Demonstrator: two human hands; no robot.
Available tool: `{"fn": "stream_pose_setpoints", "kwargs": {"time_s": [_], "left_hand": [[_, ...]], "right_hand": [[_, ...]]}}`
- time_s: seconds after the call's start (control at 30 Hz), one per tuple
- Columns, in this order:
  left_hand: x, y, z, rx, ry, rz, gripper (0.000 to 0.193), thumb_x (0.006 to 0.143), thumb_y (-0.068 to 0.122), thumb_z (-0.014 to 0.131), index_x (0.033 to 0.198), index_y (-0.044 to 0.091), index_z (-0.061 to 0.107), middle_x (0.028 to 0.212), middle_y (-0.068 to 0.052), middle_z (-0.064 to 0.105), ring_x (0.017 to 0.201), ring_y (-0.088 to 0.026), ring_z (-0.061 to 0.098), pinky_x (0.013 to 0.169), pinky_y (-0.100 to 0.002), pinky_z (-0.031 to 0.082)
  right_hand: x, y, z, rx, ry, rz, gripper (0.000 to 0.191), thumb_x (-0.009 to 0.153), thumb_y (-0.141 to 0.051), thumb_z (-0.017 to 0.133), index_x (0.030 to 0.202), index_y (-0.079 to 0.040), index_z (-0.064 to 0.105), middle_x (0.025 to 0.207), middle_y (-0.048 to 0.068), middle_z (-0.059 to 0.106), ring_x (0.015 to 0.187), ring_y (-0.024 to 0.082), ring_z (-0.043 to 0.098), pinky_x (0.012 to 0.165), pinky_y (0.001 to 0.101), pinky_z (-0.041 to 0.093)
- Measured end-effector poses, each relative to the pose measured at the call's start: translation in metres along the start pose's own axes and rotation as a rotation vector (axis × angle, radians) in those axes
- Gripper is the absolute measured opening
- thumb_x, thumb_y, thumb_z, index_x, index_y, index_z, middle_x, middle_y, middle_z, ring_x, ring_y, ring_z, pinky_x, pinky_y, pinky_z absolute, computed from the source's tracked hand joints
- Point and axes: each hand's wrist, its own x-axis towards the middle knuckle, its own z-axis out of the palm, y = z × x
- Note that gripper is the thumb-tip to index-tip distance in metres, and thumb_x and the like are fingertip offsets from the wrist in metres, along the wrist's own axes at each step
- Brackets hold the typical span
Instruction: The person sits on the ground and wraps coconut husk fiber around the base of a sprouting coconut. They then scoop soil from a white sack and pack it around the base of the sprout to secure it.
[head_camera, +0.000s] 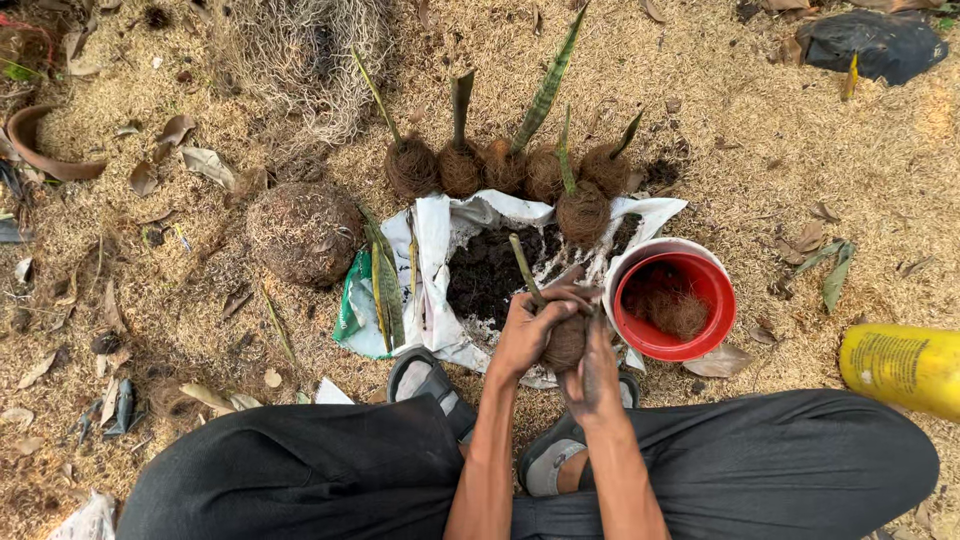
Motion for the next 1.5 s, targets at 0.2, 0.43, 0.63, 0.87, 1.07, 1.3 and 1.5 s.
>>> {"fn": "stream_pose_setpoints", "kwargs": {"time_s": [0.2, 0.43, 0.63, 0.87, 1.07, 1.3, 1.5], "left_hand": [[-0.001, -0.017, 0.003, -0.445, 0.420, -0.066, 0.026, 0.100, 0.022, 0.063, 0.094, -0.002, 0.069, 0.087, -0.018, 0.072, 0.081, -0.030, 0.070, 0.081, -0.047, 0.062], [0.001, 0.005, 0.000, -0.706, 0.678, -0.367, 0.044, 0.092, 0.041, 0.055, 0.125, 0.012, 0.054, 0.085, -0.009, 0.067, 0.074, -0.022, 0.070, 0.065, -0.040, 0.063], [-0.004, 0.003, 0.012, -0.349, 0.426, -0.474, 0.040, 0.097, 0.034, 0.065, 0.111, -0.002, 0.069, 0.088, -0.011, 0.071, 0.077, -0.024, 0.067, 0.063, -0.034, 0.059], [-0.004, -0.018, 0.015, -0.222, 0.144, 0.043, 0.031, 0.100, 0.022, 0.065, 0.103, -0.009, 0.071, 0.118, -0.015, 0.074, 0.123, -0.018, 0.066, 0.108, -0.031, 0.052], [-0.007, -0.027, 0.020, -0.637, 0.569, -0.126, 0.025, 0.101, 0.024, 0.061, 0.102, -0.001, 0.064, 0.093, -0.013, 0.069, 0.088, -0.026, 0.070, 0.081, -0.044, 0.063], [-0.004, -0.002, 0.006, -0.373, 0.729, -0.428, 0.026, 0.094, 0.028, 0.062, 0.102, 0.004, 0.071, 0.087, -0.008, 0.071, 0.075, -0.018, 0.068, 0.070, -0.033, 0.059], [-0.012, 0.009, 0.018, -0.204, 0.435, -0.191, 0.031, 0.101, 0.024, 0.063, 0.103, -0.006, 0.070, 0.088, -0.009, 0.070, 0.073, -0.015, 0.065, 0.067, -0.030, 0.056]], "right_hand": [[-0.009, 0.004, -0.003, -0.092, -0.149, -0.271, 0.072, 0.105, -0.061, 0.038, 0.149, -0.004, 0.045, 0.151, 0.017, 0.049, 0.141, 0.030, 0.049, 0.120, 0.0492, 0.040], [-0.013, 0.020, 0.019, -1.160, 0.048, -1.273, 0.090, 0.098, -0.074, 0.045, 0.153, -0.004, 0.029, 0.159, 0.025, 0.029, 0.153, 0.040, 0.027, 0.128, 0.0560, 0.025], [0.002, 0.010, 0.017, -1.032, 0.016, -1.279, 0.078, 0.103, -0.069, 0.040, 0.143, -0.003, 0.053, 0.147, 0.024, 0.053, 0.140, 0.038, 0.054, 0.122, 0.0461, 0.045], [-0.001, 0.009, 0.014, 0.028, 0.114, -0.414, 0.071, 0.105, -0.057, 0.031, 0.145, -0.002, 0.053, 0.138, 0.016, 0.062, 0.125, 0.028, 0.062, 0.111, 0.0458, 0.049], [-0.015, -0.003, 0.027, 0.160, 0.030, -0.336, 0.078, 0.099, -0.067, 0.031, 0.152, -0.012, 0.042, 0.134, 0.016, 0.059, 0.130, 0.031, 0.055, 0.112, 0.0492, 0.048], [-0.020, 0.001, 0.029, -1.278, 0.117, -1.559, 0.066, 0.103, -0.061, 0.041, 0.148, -0.014, 0.046, 0.144, 0.027, 0.046, 0.143, 0.041, 0.044, 0.119, 0.0557, 0.039], [-0.009, 0.021, 0.018, -0.982, 0.152, -1.106, 0.051, 0.114, -0.041, 0.039, 0.143, -0.002, 0.055, 0.139, 0.019, 0.063, 0.133, 0.035, 0.061, 0.114, 0.0498, 0.049]]}}
